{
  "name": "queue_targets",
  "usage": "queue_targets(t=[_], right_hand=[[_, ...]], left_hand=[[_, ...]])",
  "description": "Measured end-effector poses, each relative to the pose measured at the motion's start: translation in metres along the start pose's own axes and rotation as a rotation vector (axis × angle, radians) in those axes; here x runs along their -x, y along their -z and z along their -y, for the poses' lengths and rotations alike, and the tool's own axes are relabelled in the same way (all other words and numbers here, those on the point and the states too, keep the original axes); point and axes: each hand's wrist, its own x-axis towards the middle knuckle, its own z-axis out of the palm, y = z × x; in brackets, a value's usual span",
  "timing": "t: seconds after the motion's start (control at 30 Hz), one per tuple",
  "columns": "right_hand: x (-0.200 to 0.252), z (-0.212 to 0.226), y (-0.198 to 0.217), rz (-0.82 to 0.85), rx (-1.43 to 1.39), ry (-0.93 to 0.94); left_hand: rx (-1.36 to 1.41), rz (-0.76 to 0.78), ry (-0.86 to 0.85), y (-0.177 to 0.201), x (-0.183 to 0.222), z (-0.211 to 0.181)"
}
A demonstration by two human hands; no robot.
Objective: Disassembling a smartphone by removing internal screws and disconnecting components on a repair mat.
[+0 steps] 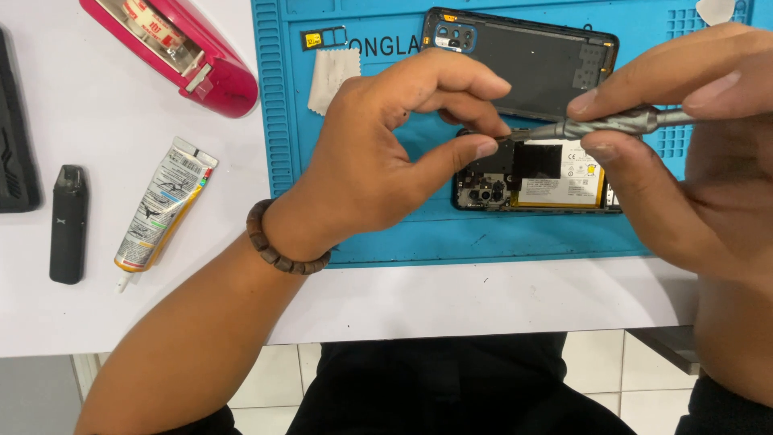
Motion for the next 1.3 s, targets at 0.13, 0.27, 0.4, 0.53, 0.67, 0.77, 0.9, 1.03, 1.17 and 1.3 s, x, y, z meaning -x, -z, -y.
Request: queue_targets(t=[0.13,0.27,0.4,0.53,0.67,0.77,0.9,1.03,1.17,1.3], right_hand=[[0.004,-0.001,0.007,0.021,0.026,0.030],[-0.014,0.010,0.007,0.152,0.029,0.060],[-0.031,0.029,-0.007,0.307,0.124,-0.150],[-0.033,0.026,-0.014,0.246,0.049,0.049],[-0.034,0.026,-0.017,0.211,0.027,0.099],[-0.035,0.026,-0.018,0.202,0.031,0.102],[-0.036,0.027,-0.020,0.200,0.027,0.105],[-0.036,0.030,-0.020,0.202,0.048,0.092],[-0.038,0.033,-0.021,0.219,0.080,0.116],[-0.035,0.037,-0.017,0.227,0.327,0.238]], left_hand=[[0.026,0.007,-0.056,0.002,0.000,0.005],[-0.190,-0.081,-0.188,0.008,-0.003,0.013],[-0.537,-0.143,-0.316,0.006,-0.004,0.027],[-0.586,-0.132,-0.324,0.007,-0.005,0.030],[-0.594,-0.118,-0.336,0.007,-0.006,0.029],[-0.602,-0.094,-0.315,0.008,-0.006,0.027],[-0.674,-0.022,-0.237,0.008,-0.005,0.024],[-0.690,0.015,-0.228,0.006,-0.004,0.023],[-0.713,0.056,-0.230,0.005,-0.004,0.022],[-0.749,0.097,-0.193,0.003,-0.004,0.021]])
